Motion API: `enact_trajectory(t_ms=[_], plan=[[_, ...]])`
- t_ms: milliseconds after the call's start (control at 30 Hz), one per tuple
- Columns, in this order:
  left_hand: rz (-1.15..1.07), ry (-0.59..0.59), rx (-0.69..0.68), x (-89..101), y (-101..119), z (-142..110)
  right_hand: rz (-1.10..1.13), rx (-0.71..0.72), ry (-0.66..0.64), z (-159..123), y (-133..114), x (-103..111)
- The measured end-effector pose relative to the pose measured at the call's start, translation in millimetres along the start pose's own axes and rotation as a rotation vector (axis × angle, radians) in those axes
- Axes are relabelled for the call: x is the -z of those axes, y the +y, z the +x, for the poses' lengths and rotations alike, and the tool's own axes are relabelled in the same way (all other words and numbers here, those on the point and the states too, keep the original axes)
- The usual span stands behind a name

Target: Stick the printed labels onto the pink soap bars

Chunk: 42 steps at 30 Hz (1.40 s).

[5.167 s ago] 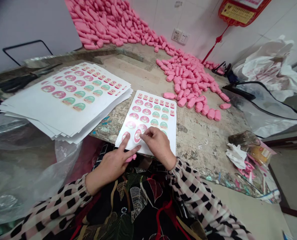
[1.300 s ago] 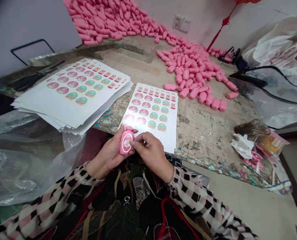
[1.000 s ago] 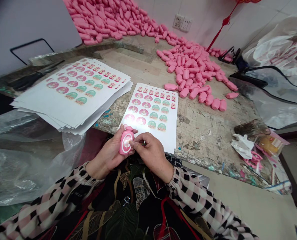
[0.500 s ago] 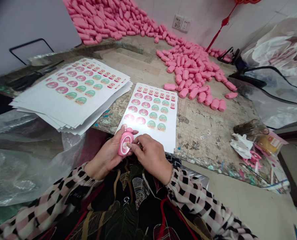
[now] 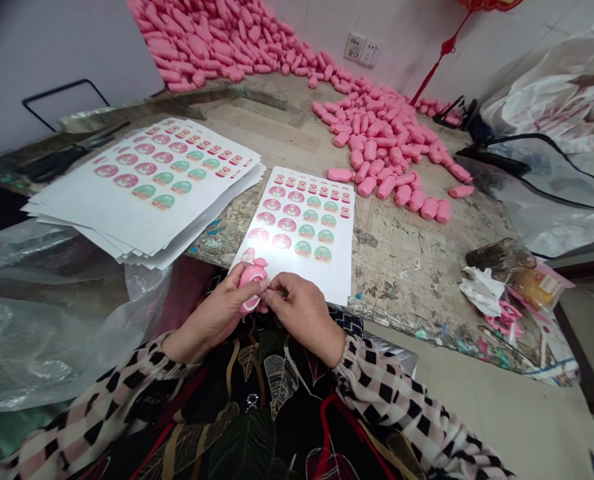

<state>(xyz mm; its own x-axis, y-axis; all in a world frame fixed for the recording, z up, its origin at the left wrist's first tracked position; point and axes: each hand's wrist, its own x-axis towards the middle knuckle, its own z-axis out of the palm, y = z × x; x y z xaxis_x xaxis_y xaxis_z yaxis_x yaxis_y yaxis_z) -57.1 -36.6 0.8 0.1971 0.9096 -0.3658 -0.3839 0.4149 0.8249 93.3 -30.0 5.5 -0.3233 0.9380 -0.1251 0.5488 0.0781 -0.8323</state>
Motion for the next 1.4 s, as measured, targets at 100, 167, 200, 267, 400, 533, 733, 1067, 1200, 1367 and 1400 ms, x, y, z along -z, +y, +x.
enact_trajectory(t_ms=[100, 167, 200, 267, 400, 533, 733, 1067, 1200, 1367, 1400], plan=[[0.143, 0.057, -0.102, 0.7, -3, 0, 0.011, 0.007, -0.015, -1, 1, -1], [0.25, 0.077, -0.128, 1.0, -7, -2, -0.016, 0.013, -0.02, -2, 0, -2], [0.291, 0.082, -0.135, 0.9, -8, -3, -0.035, 0.021, -0.028, -3, -1, -2], [0.323, 0.097, -0.16, 0.8, -9, -5, -0.103, 0.048, -0.037, -5, -6, 0], [0.131, 0.231, -0.338, 8.7, 6, -6, -0.342, 0.042, 0.101, -11, -11, 10], [-0.078, 0.342, -0.448, 22.9, 25, -4, -0.1, -0.095, 0.26, -13, 0, 14], [-0.251, 0.051, -0.01, -0.3, 0, -12, 0.527, -0.103, 0.19, -13, 1, -9], [-0.523, -0.061, 0.169, -16.1, -18, -21, 0.714, -0.201, 0.121, -22, 4, -22], [-0.567, -0.052, 0.172, -20.6, -20, -23, 0.748, -0.194, 0.094, -32, 10, -22], [-0.521, -0.077, 0.171, -27.7, -18, -29, 0.827, -0.164, 0.1, -45, 14, -13], [-0.501, -0.087, 0.177, -28.5, -18, -30, 0.86, -0.165, 0.113, -47, 14, -11]])
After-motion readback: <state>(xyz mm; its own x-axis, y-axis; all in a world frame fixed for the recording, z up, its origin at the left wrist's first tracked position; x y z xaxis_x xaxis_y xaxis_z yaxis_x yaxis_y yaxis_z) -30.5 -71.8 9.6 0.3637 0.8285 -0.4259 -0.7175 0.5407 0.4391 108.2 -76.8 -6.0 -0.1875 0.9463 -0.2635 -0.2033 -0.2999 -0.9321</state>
